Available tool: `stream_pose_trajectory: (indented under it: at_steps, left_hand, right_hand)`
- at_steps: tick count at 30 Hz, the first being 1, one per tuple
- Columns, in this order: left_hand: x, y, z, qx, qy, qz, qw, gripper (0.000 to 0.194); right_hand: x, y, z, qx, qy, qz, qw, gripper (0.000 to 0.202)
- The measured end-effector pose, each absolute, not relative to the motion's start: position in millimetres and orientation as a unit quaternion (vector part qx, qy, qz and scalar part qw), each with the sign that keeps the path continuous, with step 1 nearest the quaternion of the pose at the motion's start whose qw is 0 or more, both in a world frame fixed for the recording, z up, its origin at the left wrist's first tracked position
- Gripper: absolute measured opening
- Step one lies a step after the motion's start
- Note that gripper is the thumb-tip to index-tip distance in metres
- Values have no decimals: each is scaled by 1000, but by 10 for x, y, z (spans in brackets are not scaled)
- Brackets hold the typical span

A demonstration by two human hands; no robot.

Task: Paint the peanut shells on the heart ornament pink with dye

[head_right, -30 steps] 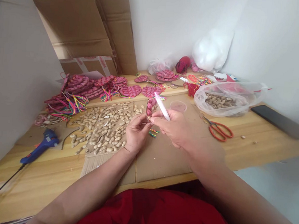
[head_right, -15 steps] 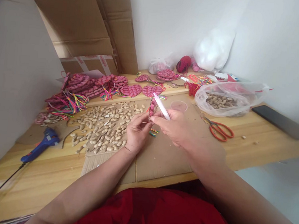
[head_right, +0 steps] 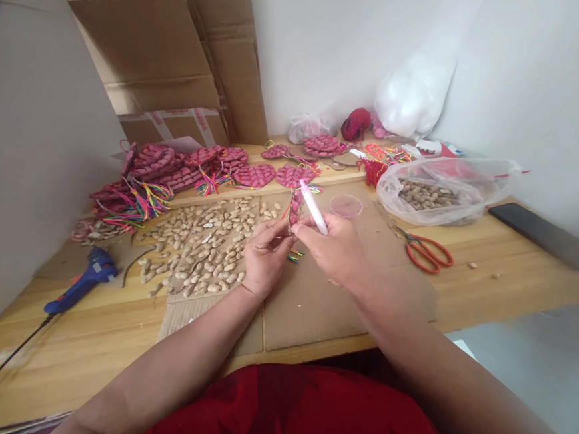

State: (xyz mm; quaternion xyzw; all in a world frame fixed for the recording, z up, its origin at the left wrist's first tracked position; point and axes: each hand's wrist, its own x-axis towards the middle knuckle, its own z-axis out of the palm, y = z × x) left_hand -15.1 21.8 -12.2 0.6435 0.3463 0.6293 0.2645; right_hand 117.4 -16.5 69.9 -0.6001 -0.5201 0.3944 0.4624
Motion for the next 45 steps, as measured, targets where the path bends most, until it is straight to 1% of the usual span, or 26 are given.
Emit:
stream_pose_trajectory:
  at_steps: [9, 12, 14, 16, 22, 25, 29, 31, 33, 35, 37, 41, 45]
  left_hand:
    - [-138, 197, -106, 596, 351, 632, 349, 31]
    - [-122, 199, -119, 557, 349, 628, 418, 34]
    - [-103, 191, -121, 521, 339, 624, 474, 36]
    - [-85, 172, -106, 498, 331, 620, 507, 38]
    - [-66, 96, 17, 465, 334, 622, 534, 39]
    - [-50, 28, 117, 434, 339, 630, 548, 36]
    - [-3, -137, 302, 369, 328, 622, 608, 30]
    - [5, -215, 388, 352, 320, 602, 641, 27]
    - [-18, -265, 445, 364, 323, 557, 673, 27]
    - [-70, -285, 464, 393, 330, 500, 697, 28]
    - [-131, -287, 448, 410, 326, 470, 710, 28]
    - [-198, -303, 382, 417, 329, 443, 722, 27]
    - [-193, -346, 385, 448, 346, 431, 703, 29]
  right_hand:
    - [1265, -192, 619, -561, -488, 456, 489, 23]
    - [1342, -205, 596, -554, -474, 467, 500, 27]
    - [1416, -215, 578, -559, -464, 465, 506, 28]
    - [1510, -226, 563, -564, -460, 460, 509, 30]
    - [1823, -251, 602, -567, -470, 439, 515, 36]
    - [1947, -236, 657, -566, -483, 425, 515, 38]
    - [2072, -167, 746, -566, -509, 401, 509, 37]
    - [2097, -131, 818, -568, -525, 387, 502, 35]
    - [2082, -113, 917, -575, -553, 363, 482, 32]
    - [2029, -116, 1024, -575, -607, 324, 443, 27]
    - [1957, -133, 1109, -557, -658, 304, 405, 22]
    - [1841, -163, 1151, -547, -694, 298, 360, 20]
    - [1788, -191, 1090, -532, -746, 228, 331, 17]
